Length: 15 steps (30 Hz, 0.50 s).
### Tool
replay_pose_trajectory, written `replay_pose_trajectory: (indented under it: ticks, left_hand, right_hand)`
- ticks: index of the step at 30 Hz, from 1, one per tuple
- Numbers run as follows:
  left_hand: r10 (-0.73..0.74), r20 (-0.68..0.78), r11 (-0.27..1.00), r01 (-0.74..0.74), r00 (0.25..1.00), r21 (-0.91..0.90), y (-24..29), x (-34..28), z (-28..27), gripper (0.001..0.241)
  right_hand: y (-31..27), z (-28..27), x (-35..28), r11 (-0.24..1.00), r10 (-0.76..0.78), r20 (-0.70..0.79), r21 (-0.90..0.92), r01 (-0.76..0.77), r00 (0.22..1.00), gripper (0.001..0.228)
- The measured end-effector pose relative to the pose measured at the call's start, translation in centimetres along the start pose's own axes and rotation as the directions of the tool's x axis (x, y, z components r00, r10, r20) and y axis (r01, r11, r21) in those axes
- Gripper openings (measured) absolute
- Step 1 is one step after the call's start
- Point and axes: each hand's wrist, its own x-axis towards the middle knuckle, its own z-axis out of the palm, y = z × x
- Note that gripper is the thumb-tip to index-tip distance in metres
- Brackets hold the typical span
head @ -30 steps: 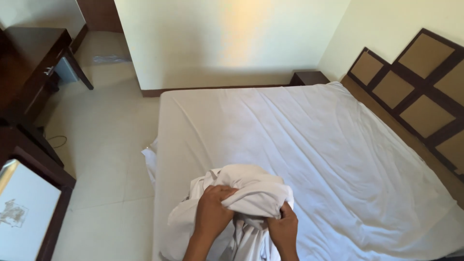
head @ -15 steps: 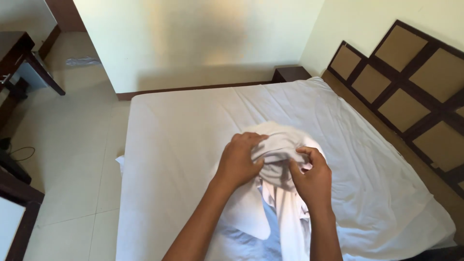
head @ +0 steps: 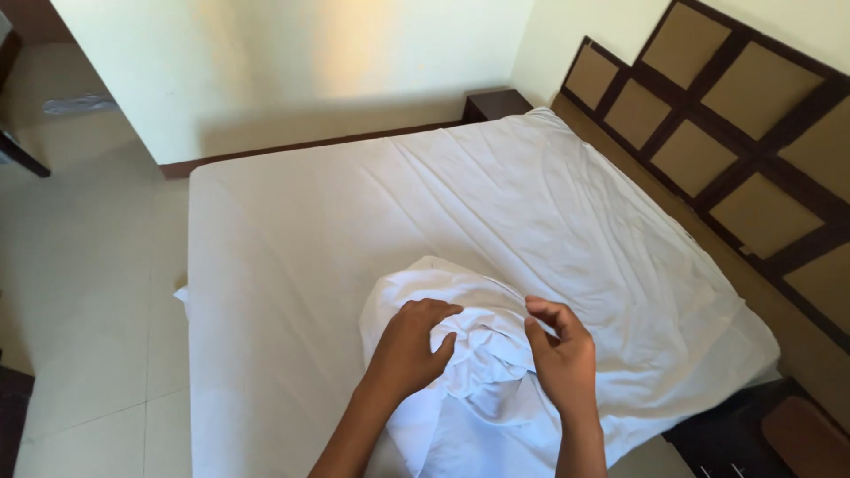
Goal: The person smooths a white bedsheet over a mattress, tucks the edges, and then picks up a white cloth from a nearby chair. They place the cloth on the bed and fold it into a compact bundle.
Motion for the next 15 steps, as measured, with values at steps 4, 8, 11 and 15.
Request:
replay_pose_trajectory:
  ticks: [4, 8, 11, 15]
  left_hand:
    - [-0.045, 0.014, 0.999, 0.046, 0.999, -0.019, -0.6, -2.2, -0.9, 0.035]
    - [-0.016, 0.014, 0.999, 0.017, 1.000, -0.044, -0.2, -3.7, -2.8, 0.035]
    - [-0.004, 0.032, 0.997, 0.007, 0.999, -0.079, 0.0, -5.4, -4.4, 0.034]
    - [0.072, -0.002, 0.995, -0.072, 0.997, -0.074, -1.2, -8.1, -6.3, 0.032]
  right_hand:
    - [-1.2, 0.2, -2.7, 0.998, 0.062, -0.016, 0.006, -0.062, 0.998, 0.020]
    - [-2.7, 0.6, -4.7, 1.000, 0.020, -0.052, -0.009, -0.021, 0.998, 0.019]
    - [-3.9, 1.2, -6.8, 0.999, -0.036, -0.082, 0.004, 0.037, 0.996, 0.020]
    - [-5.5, 3.3, -10.1, 0.994, -0.077, -0.092, -0.087, 0.069, 0.993, 0.022]
